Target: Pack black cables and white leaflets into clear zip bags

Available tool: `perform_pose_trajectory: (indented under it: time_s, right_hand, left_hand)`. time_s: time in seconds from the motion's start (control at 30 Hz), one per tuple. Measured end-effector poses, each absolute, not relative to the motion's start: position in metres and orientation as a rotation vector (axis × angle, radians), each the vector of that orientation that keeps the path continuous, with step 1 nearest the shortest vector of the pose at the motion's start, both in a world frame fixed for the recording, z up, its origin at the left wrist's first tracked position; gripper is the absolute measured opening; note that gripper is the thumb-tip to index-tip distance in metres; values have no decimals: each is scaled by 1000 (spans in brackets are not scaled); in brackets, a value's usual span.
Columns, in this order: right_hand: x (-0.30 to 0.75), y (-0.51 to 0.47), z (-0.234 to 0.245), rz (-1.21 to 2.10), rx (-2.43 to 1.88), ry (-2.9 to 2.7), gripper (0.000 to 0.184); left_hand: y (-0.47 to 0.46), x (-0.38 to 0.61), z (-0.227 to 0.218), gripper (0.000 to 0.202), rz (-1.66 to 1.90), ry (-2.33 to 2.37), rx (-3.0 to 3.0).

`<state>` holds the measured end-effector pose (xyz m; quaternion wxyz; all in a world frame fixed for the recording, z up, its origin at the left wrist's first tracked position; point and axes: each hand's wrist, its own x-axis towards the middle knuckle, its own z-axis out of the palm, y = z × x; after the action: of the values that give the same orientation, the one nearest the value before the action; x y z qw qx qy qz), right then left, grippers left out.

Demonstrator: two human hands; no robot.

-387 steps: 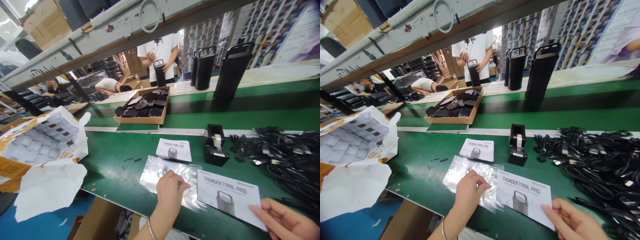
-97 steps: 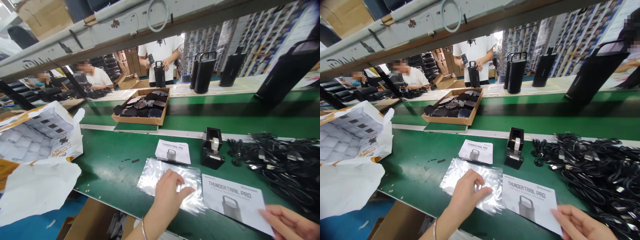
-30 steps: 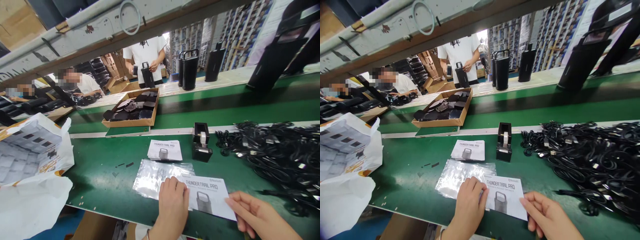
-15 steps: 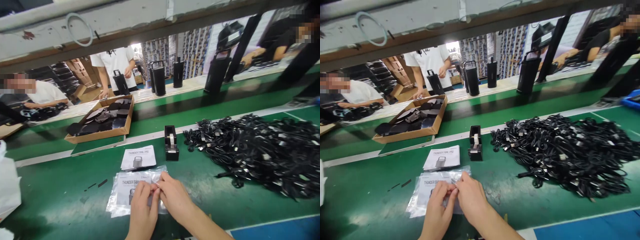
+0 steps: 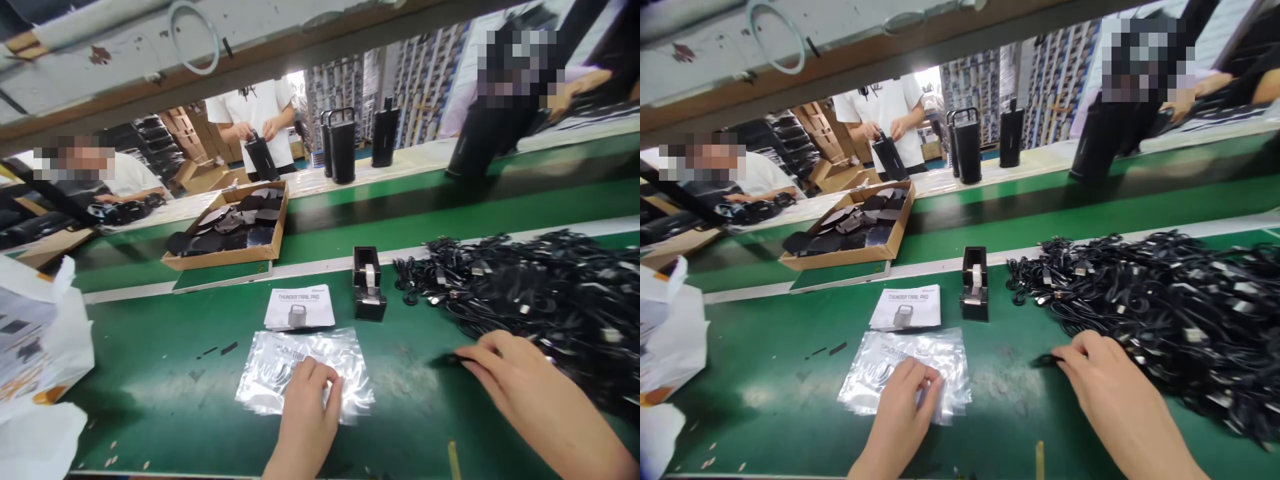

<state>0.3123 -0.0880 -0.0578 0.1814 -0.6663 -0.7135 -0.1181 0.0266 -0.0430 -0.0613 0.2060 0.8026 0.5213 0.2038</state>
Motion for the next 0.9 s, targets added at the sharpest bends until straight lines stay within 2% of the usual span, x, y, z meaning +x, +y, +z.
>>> perform_pose_trajectory:
  time_s: [0.1, 0.2, 0.4, 0.47, 0.53, 0.7, 0.9]
  right_hand:
    - [298, -76, -69, -284, -1722, -2131, 48]
    - [299, -71, -74, -121, -1673, -2107, 51]
    - [265, -75, -61, 752, -1743, -1792, 28]
    - [239, -75, -55, 939, -1691, -1754, 28]
    - [219, -73, -50, 963, -1653, -1832, 28]
    - [203, -64, -44, 677, -1718, -2147, 26]
    - [188, -52, -32, 663, -1732, -2116, 23]
  left_hand:
    - [-45, 28, -58, 13, 547, 1491, 2216]
    - [-46, 27, -54, 13, 563, 1500, 2148]
    - [-47, 28, -50, 14, 621, 1480, 1999]
    - [-48, 30, -51, 14, 649, 1470, 1969]
    - [-48, 30, -52, 14, 687, 1465, 1937]
    - [-49, 27, -51, 16, 828, 1457, 1831]
    - [-53, 29, -48, 15, 894, 1352, 1851]
